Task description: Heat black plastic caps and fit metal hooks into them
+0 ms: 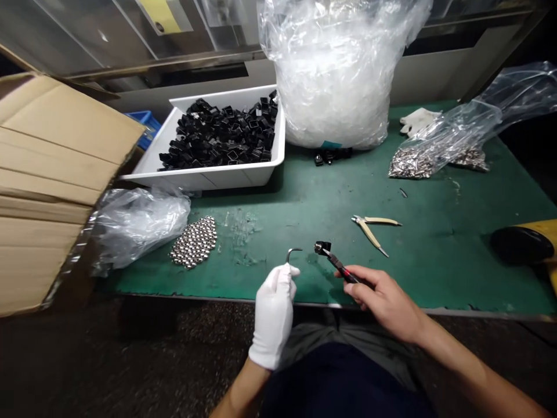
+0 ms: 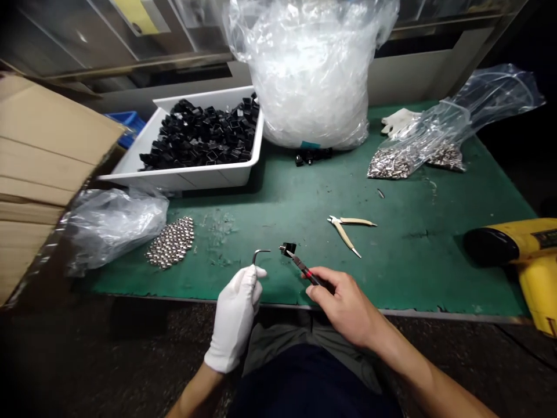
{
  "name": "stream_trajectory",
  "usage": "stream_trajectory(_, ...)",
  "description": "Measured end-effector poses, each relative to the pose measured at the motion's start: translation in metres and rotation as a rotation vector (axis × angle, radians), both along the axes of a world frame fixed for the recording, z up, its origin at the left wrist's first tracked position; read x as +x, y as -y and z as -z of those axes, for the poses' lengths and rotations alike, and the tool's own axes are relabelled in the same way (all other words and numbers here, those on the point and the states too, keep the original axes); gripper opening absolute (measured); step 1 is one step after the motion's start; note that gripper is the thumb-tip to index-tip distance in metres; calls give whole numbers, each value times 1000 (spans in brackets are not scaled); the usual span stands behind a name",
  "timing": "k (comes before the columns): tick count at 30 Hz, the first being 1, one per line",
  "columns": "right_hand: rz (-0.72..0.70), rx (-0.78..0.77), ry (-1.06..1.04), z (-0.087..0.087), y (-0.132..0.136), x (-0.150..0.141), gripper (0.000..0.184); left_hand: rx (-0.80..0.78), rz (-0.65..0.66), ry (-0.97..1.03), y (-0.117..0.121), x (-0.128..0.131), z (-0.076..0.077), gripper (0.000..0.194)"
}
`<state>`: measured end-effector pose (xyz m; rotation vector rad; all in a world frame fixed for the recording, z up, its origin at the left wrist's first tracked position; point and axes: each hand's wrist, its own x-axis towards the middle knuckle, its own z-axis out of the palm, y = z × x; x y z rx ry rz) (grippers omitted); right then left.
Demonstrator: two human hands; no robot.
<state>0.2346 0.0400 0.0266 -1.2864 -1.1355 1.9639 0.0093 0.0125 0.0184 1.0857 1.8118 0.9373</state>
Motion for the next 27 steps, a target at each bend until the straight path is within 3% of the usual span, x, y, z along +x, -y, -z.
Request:
stream_trajectory(6,42,-254,-292,5,10,-21,40,273,208,-833,-16,-6,28,26)
stream_trajectory(9,78,-319,-372,5,12,-26,41,282,280,-1032,-29,-8,38,26)
stream_trajectory(13,118,-373,-377,6,11,-26,36,308,270,-1011,-38,-6,34,28)
stream_trajectory(16,130,-418,-357,7,11,-24,33,436,369,-843,-39,-2,26,42)
stream_trajectory(18,123,-448,-356,7,13,-24,32,504,438,-742,-39,0,24,41)
stream_trajectory(27,87,-495,-379,2,18,-27,32,728,336,-577,-30,7,45,37)
